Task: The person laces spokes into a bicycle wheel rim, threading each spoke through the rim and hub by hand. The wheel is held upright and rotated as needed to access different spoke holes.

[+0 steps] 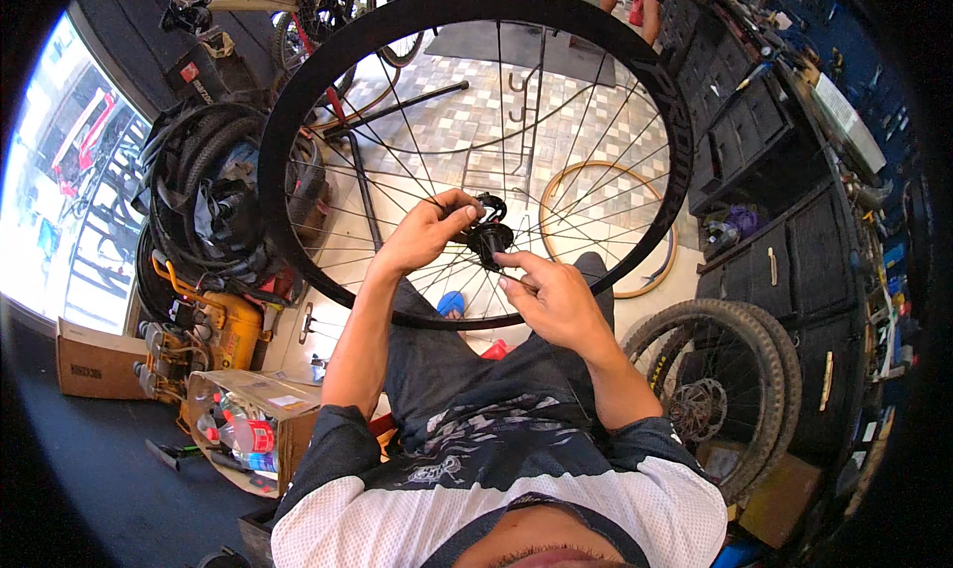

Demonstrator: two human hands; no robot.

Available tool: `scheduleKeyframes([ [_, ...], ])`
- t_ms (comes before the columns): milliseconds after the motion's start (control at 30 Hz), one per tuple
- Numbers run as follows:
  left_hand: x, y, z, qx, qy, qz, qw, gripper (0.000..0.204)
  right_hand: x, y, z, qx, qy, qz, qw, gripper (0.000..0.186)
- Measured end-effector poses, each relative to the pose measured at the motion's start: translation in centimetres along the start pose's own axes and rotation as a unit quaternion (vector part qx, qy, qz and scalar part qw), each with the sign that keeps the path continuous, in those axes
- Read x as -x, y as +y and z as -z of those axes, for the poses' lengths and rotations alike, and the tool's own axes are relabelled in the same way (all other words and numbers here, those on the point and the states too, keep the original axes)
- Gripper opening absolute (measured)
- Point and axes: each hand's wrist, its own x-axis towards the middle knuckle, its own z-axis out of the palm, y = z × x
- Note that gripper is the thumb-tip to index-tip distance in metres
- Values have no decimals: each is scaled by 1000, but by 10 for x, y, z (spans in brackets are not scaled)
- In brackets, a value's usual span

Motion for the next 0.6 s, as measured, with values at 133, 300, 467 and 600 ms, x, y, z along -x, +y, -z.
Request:
scheduleKeyframes([
  [133,-2,-11,5,-23,3,-3,1000,28,-7,-9,-3,13,-15,-50,999,35],
  [300,-1,-7,3,-31,12,-5,999,28,-6,-7,-8,22,10,-38,999,35],
  [467,0,-6,0,-20,31,-23,999,27,-8,-7,-18,81,35,11,996,35],
  [600,1,-3,0,-6,10,-30,999,26,-19,-19,-28,211,40,14,976,35],
])
